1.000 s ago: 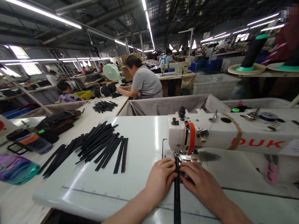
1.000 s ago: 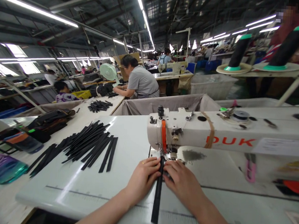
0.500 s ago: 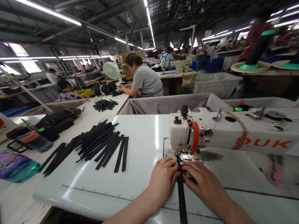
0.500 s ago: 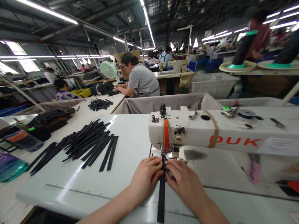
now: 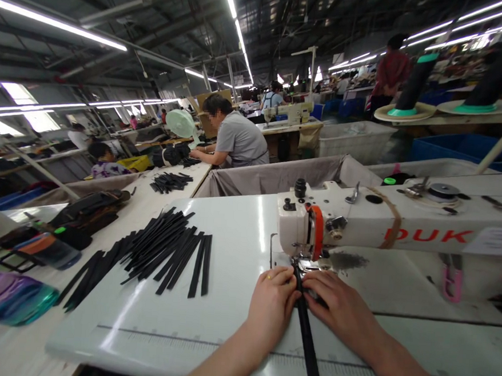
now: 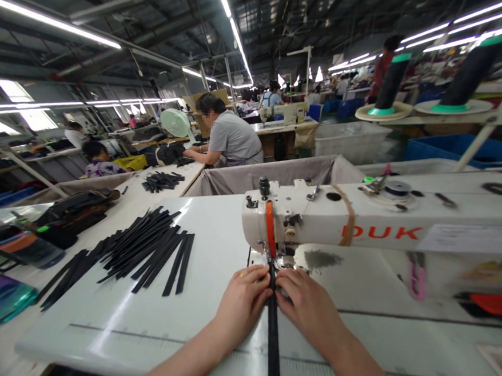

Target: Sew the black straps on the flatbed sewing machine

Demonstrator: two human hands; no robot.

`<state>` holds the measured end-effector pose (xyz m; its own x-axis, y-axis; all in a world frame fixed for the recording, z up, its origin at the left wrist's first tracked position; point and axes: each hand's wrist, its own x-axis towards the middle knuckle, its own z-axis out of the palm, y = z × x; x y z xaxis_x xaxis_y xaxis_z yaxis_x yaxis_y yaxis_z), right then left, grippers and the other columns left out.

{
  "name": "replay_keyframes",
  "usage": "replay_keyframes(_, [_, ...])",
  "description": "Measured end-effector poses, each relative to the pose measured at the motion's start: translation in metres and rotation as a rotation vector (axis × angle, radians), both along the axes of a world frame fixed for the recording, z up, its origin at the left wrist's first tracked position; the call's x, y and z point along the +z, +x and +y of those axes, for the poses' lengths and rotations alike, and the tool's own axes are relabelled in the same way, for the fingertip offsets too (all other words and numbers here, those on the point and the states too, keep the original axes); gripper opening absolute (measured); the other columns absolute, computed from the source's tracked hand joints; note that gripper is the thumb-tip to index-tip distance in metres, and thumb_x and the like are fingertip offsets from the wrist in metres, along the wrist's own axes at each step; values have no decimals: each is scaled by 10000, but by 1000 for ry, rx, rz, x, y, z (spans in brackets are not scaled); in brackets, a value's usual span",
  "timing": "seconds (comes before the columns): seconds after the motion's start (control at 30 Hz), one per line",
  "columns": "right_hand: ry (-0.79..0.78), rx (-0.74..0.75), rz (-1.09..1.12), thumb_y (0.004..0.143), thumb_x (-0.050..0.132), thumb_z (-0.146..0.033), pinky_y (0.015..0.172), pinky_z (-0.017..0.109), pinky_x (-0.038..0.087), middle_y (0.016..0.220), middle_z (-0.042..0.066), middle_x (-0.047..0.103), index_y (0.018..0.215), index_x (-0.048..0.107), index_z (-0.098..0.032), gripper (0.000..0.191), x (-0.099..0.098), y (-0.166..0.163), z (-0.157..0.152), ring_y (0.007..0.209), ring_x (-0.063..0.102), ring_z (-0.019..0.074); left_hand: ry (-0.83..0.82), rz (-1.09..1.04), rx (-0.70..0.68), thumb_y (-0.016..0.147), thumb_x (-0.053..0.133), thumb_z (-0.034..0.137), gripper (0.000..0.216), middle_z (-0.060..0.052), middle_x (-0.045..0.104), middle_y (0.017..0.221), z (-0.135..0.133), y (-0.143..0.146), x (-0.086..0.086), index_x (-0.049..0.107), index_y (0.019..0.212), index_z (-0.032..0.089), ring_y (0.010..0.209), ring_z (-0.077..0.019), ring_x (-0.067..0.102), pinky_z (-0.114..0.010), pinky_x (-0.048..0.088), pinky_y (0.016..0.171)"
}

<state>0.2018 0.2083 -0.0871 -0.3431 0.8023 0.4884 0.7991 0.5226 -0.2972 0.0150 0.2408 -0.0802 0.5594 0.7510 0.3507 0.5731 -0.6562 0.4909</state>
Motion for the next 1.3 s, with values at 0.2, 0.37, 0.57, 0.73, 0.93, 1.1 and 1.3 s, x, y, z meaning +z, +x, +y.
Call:
replay_keyframes(0.2, [-50,-29,68,919,544,-165,892,385,526,1067,77,656,1026,626,-197,139,-6,1,1,1002,622,221,5,35,39,893,568,72,224,-78,650,1264,2,7,2,651,1073,176,1203,-265,567,-464,483,1009])
replay_keyframes(0.37, [-128,1,86,857,456,-37,870,377,510,1013,58,654,913,599,-211,232,-1,3,-2,977,607,218,-8,22,49,903,534,56,238,-72,651,1254,7,9,3,642,1079,173,1194,-252,561,-454,483,995])
replay_keyframes(0.57, [-124,75,113,842,437,-19,835,363,491,936,50,646,850,584,-202,235,5,1,-3,918,591,209,-3,8,51,899,539,59,227,-69,643,1270,7,8,0,648,1058,178,1195,-257,559,-459,479,997])
replay_keyframes(0.73, [-118,135,145,835,460,-25,816,328,488,894,29,659,828,626,-208,247,7,2,-3,890,599,189,-13,-7,43,884,569,55,206,-71,659,1232,6,10,2,653,1025,179,1185,-262,566,-453,483,1006])
replay_keyframes(0.93, [-99,95,82,850,463,-47,833,333,512,946,34,684,900,692,-228,296,4,6,-2,919,622,193,-25,-9,35,871,604,53,152,-70,675,1195,6,9,5,668,948,167,1152,-260,582,-443,500,984])
replay_keyframes(1.1, [-59,-3,8,844,476,-62,852,361,532,1058,60,676,1030,684,-238,329,-2,6,2,991,620,214,-10,-11,68,868,634,86,124,-65,694,1117,5,8,3,699,916,181,1065,-254,610,-448,527,905])
replay_keyframes(1.3, [-15,-56,-83,839,486,-56,802,387,547,1032,81,676,1074,668,-216,338,-4,3,3,955,622,245,0,-59,73,853,640,72,136,-53,711,1007,4,8,-2,722,884,176,996,-239,615,-424,529,886])
